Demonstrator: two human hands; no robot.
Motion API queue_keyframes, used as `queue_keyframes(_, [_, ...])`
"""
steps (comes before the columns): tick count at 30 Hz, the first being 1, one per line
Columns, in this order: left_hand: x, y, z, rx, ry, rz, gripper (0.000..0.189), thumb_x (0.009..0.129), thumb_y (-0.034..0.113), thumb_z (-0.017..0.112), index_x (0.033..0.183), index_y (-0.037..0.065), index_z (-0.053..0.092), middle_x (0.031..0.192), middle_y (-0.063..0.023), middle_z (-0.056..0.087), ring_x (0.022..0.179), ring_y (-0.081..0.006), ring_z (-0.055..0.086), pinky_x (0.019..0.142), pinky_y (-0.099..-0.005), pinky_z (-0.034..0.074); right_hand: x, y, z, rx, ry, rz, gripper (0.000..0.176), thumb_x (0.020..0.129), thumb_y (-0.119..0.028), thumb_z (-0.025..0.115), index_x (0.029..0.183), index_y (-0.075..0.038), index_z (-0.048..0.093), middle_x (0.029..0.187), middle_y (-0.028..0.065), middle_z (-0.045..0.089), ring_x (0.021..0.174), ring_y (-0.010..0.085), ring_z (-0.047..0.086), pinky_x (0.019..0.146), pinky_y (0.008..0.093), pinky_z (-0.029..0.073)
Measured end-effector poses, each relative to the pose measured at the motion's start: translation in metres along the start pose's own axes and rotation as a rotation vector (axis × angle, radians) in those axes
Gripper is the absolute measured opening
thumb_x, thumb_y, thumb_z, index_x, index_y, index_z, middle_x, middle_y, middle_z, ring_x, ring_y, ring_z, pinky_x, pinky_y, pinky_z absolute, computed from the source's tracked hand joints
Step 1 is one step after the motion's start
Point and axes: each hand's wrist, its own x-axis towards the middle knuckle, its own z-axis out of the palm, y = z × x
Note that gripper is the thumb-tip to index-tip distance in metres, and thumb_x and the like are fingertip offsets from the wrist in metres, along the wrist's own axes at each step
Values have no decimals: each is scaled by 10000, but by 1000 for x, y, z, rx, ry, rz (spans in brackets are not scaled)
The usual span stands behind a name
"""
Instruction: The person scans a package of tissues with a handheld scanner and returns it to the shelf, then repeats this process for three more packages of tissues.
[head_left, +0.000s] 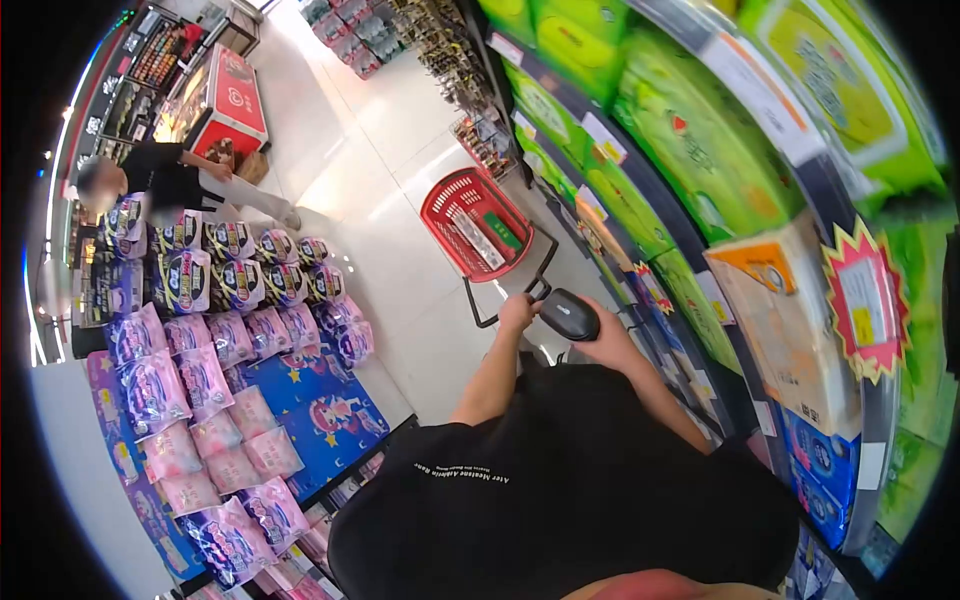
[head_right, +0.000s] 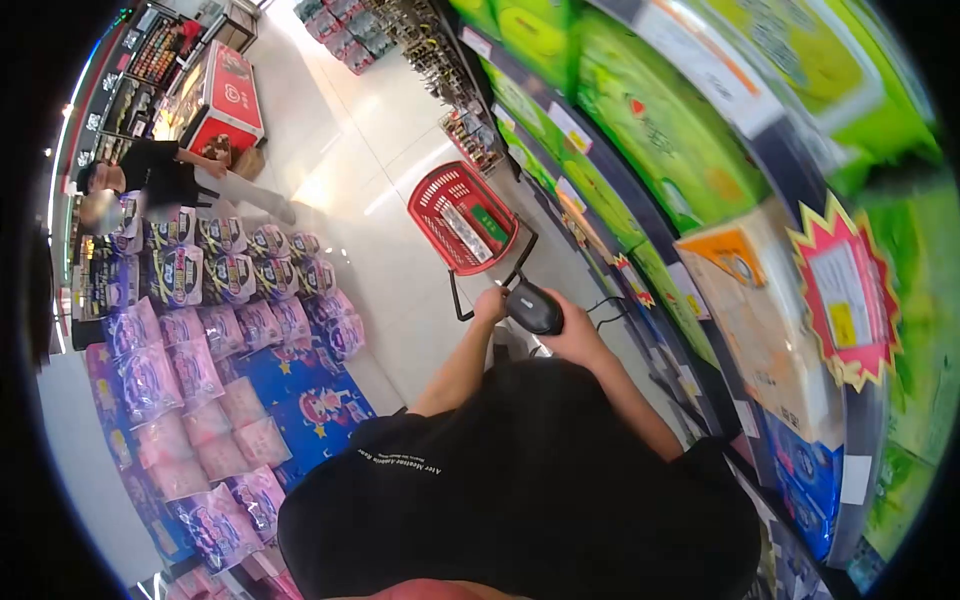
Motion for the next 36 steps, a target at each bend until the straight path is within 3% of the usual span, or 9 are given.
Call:
queue_keyframes(6, [53, -16, -58, -20, -36, 79, 446, 837, 544, 607, 852, 112, 717, 800, -116, 691, 803, -327, 665, 706, -440, 509, 60, -22, 49, -40, 78, 43, 661, 655, -42, 734, 1274, -53, 503, 1082, 168, 658, 1045, 285, 646, 883, 338, 488])
queue_keyframes(9, [87, -34, -82, -59, 152, 40, 508, 893, 567, 508, 901, 80, 651, 829, -203, 668, 845, -405, 642, 715, -514, 491, 87, -27, 79, -92, 106, 46, 679, 653, -58, 742, 1286, -68, 497, 1080, 174, 658, 1033, 310, 646, 874, 353, 494])
queue_keyframes(12, [124, -53, -126, -49, 263, 80, 510, 908, 544, 496, 875, 50, 621, 813, -220, 660, 813, -425, 638, 681, -518, 495, 104, -32, 106, -152, 119, 127, 704, 647, -72, 753, 1301, -82, 492, 1089, 182, 653, 1033, 330, 639, 874, 370, 495])
queue_keyframes(19, [174, -87, -229, -19, 321, 57, 510, 940, 517, 455, 937, 29, 606, 789, -248, 651, 784, -430, 638, 693, -534, 489, 137, -60, 124, -74, 117, 127, 718, 646, -64, 754, 1313, -78, 489, 1132, 175, 644, 1089, 307, 618, 924, 354, 475])
queue_keyframes(24, [181, -113, -189, 22, 315, 245, 559, 938, 547, 434, 964, 18, 614, 840, -255, 655, 838, -438, 636, 721, -549, 485, 169, -54, 113, -18, 78, 143, 734, 641, -34, 762, 1318, -29, 479, 1212, 159, 613, 1155, 247, 584, 991, 334, 425])
queue_keyframes(28, [164, -125, -155, 204, -74, 179, 596, 931, 557, 451, 910, -10, 634, 877, -287, 644, 890, -451, 627, 768, -539, 492, 187, -60, 91, 50, 163, 70, 720, 634, -39, 762, 1300, -26, 487, 1197, 156, 618, 1147, 245, 588, 985, 334, 427])
queue_keyframes(32, [200, -134, -168, 145, 6, 130, 644, 909, 586, 476, 878, -39, 633, 855, -281, 654, 864, -449, 637, 776, -514, 500, 196, -49, 63, 50, 238, 69, 707, 626, -7, 743, 1285, -22, 490, 1172, 136, 618, 1126, 230, 587, 981, 331, 426])
queue_keyframes(35, [242, -135, -197, 7, -282, 43, 645, 862, 599, 545, 844, -38, 641, 810, -230, 669, 831, -405, 654, 766, -468, 512, 203, -22, 56, 79, 290, 36, 727, 622, -51, 772, 1288, -14, 483, 1156, 176, 631, 1118, 273, 607, 955, 347, 456])
queue_keyframes(36, [245, -131, -206, -9, -269, 16, 583, 847, 549, 593, 869, -32, 640, 828, -229, 674, 845, -396, 657, 766, -459, 515, 206, -20, 53, 76, 253, 24, 727, 622, -51, 772, 1288, -14, 483, 1156, 176, 631, 1118, 273, 607, 955, 347, 456])
